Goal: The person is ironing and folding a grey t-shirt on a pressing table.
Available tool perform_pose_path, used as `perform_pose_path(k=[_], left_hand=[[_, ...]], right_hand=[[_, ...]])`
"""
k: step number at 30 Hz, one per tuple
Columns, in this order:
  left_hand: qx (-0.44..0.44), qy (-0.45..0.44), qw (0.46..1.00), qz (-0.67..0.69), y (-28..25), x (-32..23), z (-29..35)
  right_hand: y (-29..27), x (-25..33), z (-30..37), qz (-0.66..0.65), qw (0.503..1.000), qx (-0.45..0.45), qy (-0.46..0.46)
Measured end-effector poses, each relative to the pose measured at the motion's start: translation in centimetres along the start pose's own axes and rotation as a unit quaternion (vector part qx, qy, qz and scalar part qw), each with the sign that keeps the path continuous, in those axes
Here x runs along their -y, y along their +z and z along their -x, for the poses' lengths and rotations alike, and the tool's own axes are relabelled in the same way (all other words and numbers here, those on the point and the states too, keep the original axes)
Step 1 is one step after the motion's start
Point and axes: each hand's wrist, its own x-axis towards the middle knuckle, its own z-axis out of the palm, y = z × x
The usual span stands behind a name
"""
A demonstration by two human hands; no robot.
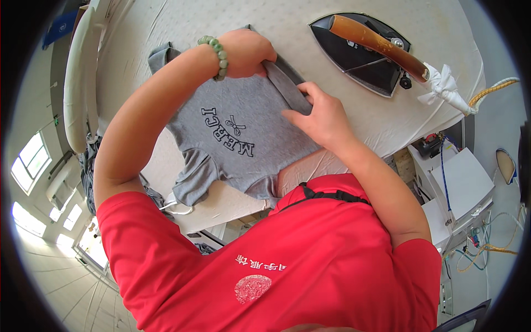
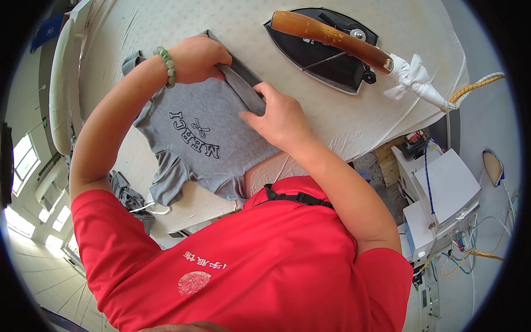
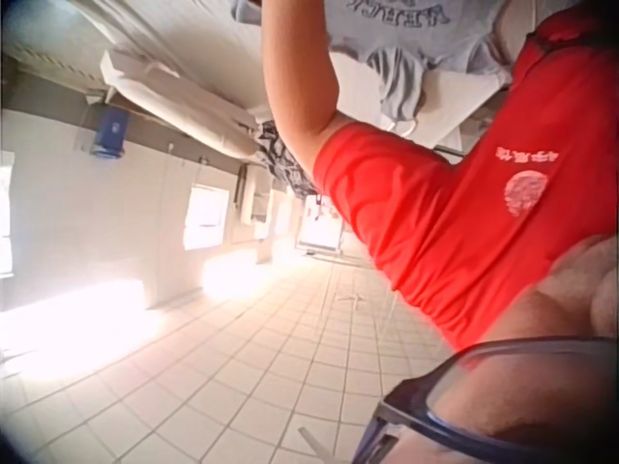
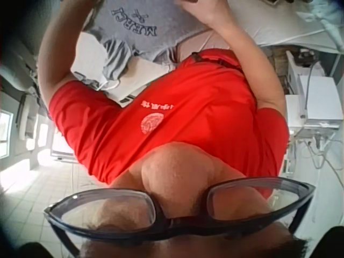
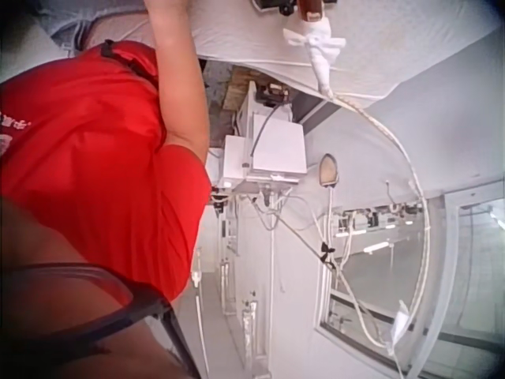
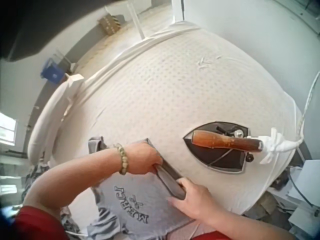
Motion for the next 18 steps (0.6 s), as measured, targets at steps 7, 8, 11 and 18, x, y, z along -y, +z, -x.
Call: perform_pose_path(k=[7,8,11,18], left_hand=[[0.013,-0.020,0.999,-0.038,-0.4,-0.9,-0.6],[0.008,-0.015,0.999,-0.050,-0.3,-0.9,-0.7],[-0.023,-0.005,0.995,-0.099,0.2,-0.7,-0.6],[-0.029,-0.057,0.979,-0.192,-1.4,0.3,-0.4]], right_hand=[[-1.9,-0.4,-0.5,0.053,0.991,0.098,0.068],[-2.2,-0.4,-0.4,0.047,0.990,0.107,0.083],[-2.5,-0.5,-0.2,0.035,0.985,0.122,0.113],[-1.8,-2.5,1.3,0.087,0.994,0.039,0.047]])
